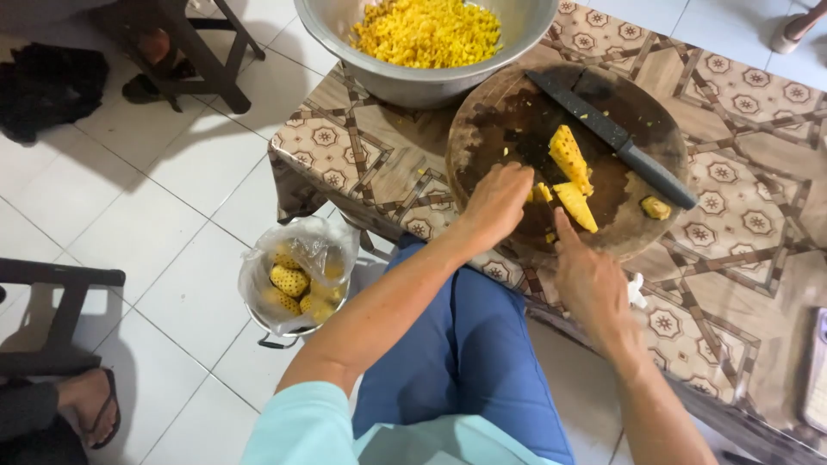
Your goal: A person is dicing yellow fruit on a wooden cutting board using a knife.
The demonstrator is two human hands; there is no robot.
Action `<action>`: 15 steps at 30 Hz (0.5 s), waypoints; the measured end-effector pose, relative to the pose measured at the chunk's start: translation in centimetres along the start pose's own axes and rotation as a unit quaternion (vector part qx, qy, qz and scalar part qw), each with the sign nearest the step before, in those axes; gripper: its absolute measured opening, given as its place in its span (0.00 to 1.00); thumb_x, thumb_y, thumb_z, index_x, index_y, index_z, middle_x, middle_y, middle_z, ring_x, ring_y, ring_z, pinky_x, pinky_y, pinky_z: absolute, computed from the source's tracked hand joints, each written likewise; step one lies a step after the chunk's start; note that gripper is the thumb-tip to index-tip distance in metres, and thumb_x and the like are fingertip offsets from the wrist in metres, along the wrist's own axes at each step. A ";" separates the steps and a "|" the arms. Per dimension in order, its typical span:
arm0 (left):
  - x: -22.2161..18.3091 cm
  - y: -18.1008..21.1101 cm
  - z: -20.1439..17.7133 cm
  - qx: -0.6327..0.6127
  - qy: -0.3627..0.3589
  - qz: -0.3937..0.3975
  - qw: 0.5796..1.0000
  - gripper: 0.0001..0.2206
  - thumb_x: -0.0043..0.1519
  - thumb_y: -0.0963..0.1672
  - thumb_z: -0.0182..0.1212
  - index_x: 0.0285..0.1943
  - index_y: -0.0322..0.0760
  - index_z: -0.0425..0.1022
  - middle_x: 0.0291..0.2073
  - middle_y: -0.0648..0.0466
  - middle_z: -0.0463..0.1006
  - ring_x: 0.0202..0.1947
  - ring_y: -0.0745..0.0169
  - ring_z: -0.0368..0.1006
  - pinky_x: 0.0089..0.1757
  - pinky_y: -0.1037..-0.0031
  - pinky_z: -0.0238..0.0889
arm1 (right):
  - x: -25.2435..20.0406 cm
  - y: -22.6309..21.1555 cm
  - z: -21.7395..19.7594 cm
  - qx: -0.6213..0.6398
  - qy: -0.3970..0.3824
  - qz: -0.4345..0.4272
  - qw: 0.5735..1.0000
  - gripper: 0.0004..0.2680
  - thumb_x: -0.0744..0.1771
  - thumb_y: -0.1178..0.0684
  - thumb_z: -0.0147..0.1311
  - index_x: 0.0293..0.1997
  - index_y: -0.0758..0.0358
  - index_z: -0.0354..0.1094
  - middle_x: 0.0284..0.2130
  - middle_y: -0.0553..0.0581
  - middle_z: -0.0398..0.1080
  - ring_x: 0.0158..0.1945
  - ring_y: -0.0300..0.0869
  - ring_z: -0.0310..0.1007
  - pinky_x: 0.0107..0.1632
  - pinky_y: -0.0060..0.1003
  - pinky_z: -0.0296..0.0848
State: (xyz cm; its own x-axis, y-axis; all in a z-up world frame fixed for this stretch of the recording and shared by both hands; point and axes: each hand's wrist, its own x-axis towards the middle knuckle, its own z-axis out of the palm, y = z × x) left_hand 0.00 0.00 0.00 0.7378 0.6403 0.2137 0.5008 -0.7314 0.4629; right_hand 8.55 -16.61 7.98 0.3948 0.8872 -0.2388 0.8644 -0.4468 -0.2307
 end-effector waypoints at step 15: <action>1.2 0.0 -0.2 0.028 0.004 -0.016 0.999 0.19 0.44 0.32 0.72 0.45 0.22 0.75 0.36 0.37 0.77 0.41 0.29 0.78 0.40 0.52 0.78 | -0.8 -2.4 -0.4 -0.086 0.028 -0.030 0.995 0.23 0.70 0.61 0.35 0.78 0.51 0.42 0.18 0.51 0.65 0.18 0.37 0.64 0.23 0.28 0.65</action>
State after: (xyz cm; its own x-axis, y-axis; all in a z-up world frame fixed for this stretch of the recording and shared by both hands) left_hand 0.82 0.84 0.49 0.7171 0.6654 0.2074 0.5490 -0.7226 0.4200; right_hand 6.30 -16.24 9.08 0.3540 0.9188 -0.1749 0.9255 -0.3711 -0.0762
